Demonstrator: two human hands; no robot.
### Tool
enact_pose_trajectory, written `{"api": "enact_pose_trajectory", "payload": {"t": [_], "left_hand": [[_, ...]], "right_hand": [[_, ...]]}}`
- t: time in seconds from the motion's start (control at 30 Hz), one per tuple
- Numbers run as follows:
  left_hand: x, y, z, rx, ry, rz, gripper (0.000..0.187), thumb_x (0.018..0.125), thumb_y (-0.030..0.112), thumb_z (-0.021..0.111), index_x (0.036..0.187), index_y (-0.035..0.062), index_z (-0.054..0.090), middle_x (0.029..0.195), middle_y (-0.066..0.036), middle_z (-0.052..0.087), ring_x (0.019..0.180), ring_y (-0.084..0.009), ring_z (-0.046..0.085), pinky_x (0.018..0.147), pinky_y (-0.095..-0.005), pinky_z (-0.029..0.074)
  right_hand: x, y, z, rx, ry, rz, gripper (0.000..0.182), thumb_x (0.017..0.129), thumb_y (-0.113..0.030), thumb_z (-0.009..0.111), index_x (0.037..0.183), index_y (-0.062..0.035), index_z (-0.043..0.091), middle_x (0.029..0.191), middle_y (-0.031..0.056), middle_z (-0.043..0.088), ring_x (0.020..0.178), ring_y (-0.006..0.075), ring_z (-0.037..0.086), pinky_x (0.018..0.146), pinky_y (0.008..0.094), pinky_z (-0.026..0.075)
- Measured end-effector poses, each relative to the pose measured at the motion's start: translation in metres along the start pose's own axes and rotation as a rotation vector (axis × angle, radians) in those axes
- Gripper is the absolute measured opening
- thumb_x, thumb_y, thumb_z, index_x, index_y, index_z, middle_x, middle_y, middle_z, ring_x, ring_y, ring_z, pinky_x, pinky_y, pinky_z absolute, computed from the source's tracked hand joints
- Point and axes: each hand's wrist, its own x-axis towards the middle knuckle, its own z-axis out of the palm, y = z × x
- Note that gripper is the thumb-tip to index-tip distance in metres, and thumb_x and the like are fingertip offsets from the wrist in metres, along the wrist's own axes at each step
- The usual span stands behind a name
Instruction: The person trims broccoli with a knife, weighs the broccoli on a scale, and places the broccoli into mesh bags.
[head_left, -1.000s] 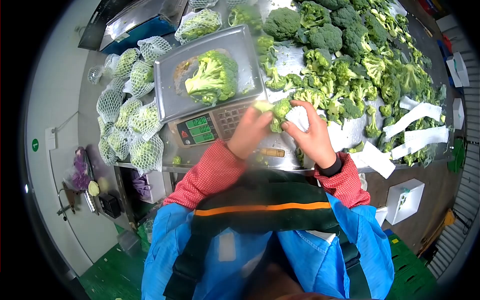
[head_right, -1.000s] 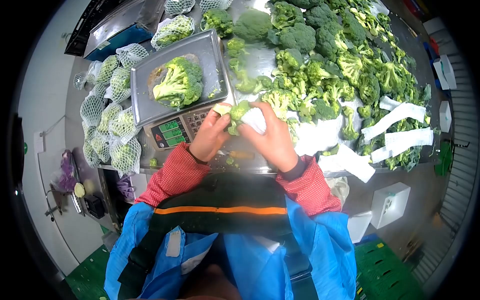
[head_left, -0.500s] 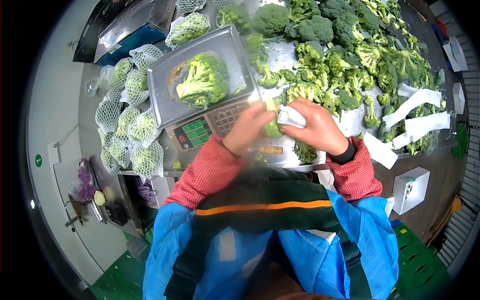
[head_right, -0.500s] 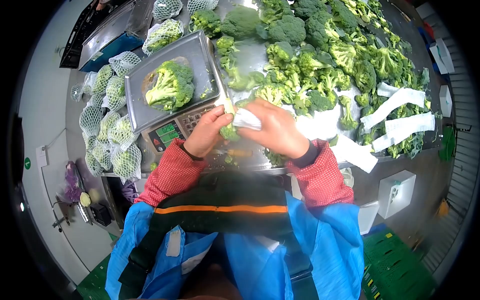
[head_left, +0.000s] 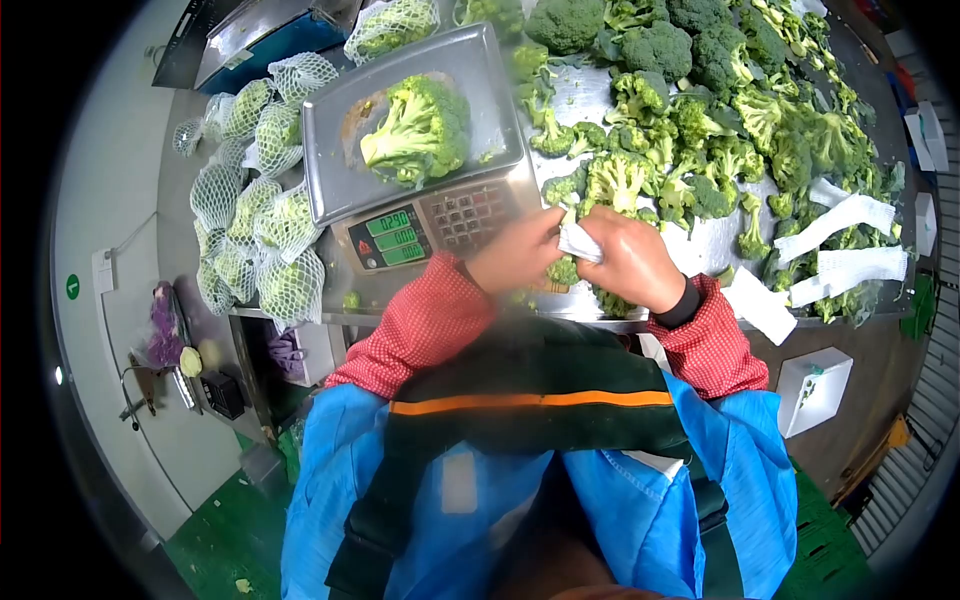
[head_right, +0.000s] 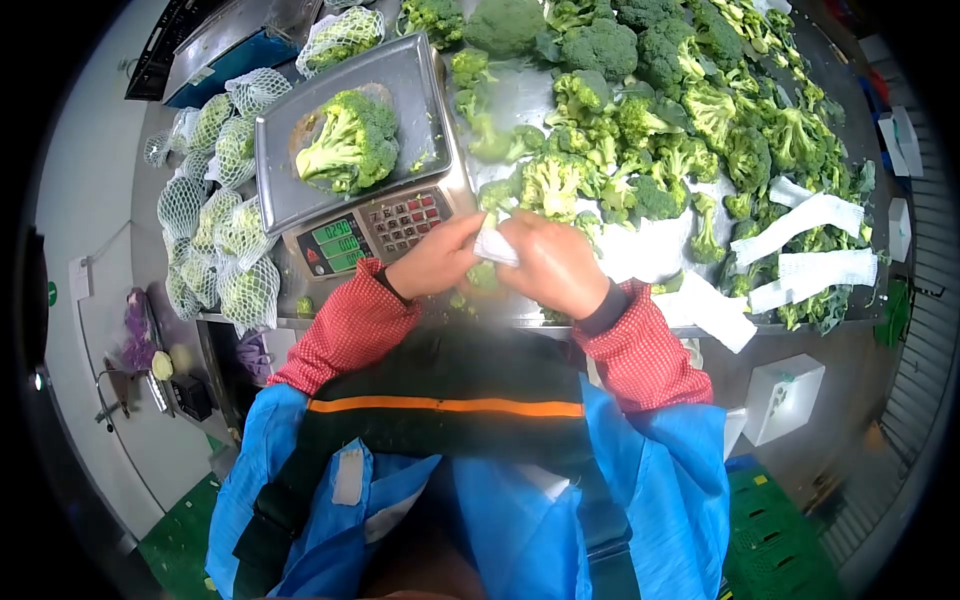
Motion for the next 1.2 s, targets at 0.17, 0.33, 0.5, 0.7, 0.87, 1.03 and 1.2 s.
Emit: {"api": "enact_pose_trajectory", "payload": {"t": [0.17, 0.33, 0.5, 0.7, 0.87, 1.03, 1.2], "left_hand": [[0.013, -0.021, -0.004, 0.308, -0.077, 0.226, 0.028, 0.097, 0.012, 0.049, 0.123, 0.0015, 0.053, 0.104, -0.008, 0.058, 0.093, -0.0162, 0.062, 0.074, -0.027, 0.053], [0.006, -0.008, 0.002, 0.174, -0.173, 0.176, 0.029, 0.098, 0.018, 0.049, 0.123, 0.0021, 0.053, 0.112, -0.009, 0.058, 0.104, -0.0195, 0.059, 0.091, -0.0294, 0.046], [-0.006, 0.003, -0.01, -0.485, -0.007, 0.154, 0.034, 0.096, 0.026, 0.051, 0.121, 0.0023, 0.051, 0.122, -0.011, 0.056, 0.107, -0.0191, 0.059, 0.093, -0.0324, 0.048], [-0.013, 0.009, -0.022, -0.768, 0.139, 0.219, 0.038, 0.095, 0.021, 0.047, 0.128, 0.0024, 0.047, 0.126, -0.012, 0.055, 0.115, -0.0222, 0.055, 0.1, -0.0376, 0.045], [-0.009, 0.002, -0.022, -0.218, 0.29, 0.302, 0.039, 0.097, 0.02, 0.046, 0.132, 0.0025, 0.044, 0.13, -0.012, 0.052, 0.121, -0.0222, 0.051, 0.104, -0.0375, 0.041], [-0.027, 0.005, -0.027, -0.607, 0.252, 0.346, 0.041, 0.101, 0.026, 0.045, 0.136, 0.005, 0.041, 0.135, -0.007, 0.048, 0.127, -0.0198, 0.045, 0.104, -0.0383, 0.04], [-0.058, -0.02, -0.037, -0.544, 0.263, 0.254, 0.045, 0.103, 0.028, 0.044, 0.142, 0.0071, 0.037, 0.134, -0.008, 0.05, 0.12, -0.0189, 0.051, 0.1, -0.0386, 0.044]], "right_hand": [[0.0, 0.008, -0.005, 0.126, -0.012, -0.087, 0.018, 0.07, -0.012, 0.066, 0.083, -0.0021, 0.06, 0.083, 0.0158, 0.059, 0.074, 0.0385, 0.058, 0.064, 0.0432, 0.049], [-0.005, 0.025, -0.016, 0.447, -0.122, -0.126, 0.014, 0.073, -0.008, 0.062, 0.086, -0.0016, 0.063, 0.077, 0.0092, 0.06, 0.067, 0.0241, 0.059, 0.061, 0.0335, 0.047], [-0.011, 0.044, -0.044, 0.736, -0.082, 0.358, 0.019, 0.089, -0.016, 0.064, 0.099, -0.0017, 0.07, 0.078, 0.0012, 0.065, 0.07, 0.0074, 0.056, 0.063, 0.0239, 0.046], [-0.008, 0.009, -0.016, 0.416, 0.307, 0.245, 0.032, 0.086, -0.026, 0.069, 0.11, -0.0048, 0.066, 0.082, 0.0148, 0.069, 0.065, 0.0253, 0.066, 0.063, 0.0342, 0.052], [0.012, -0.034, -0.009, 0.438, 0.216, 0.268, 0.075, 0.077, -0.028, 0.077, 0.14, -0.0114, 0.039, 0.1, 0.0239, 0.065, 0.087, 0.0364, 0.067, 0.073, 0.0381, 0.052], [0.039, -0.038, -0.001, 0.578, 0.282, 0.145, 0.051, 0.079, -0.014, 0.071, 0.127, -0.0084, 0.055, 0.09, 0.0081, 0.063, 0.08, 0.0174, 0.063, 0.073, 0.0298, 0.051], [0.084, -0.065, -0.021, 0.535, 0.199, 0.008, 0.053, 0.078, -0.007, 0.068, 0.129, -0.006, 0.054, 0.115, 0.0095, 0.063, 0.102, 0.0164, 0.06, 0.091, 0.0291, 0.046]]}}
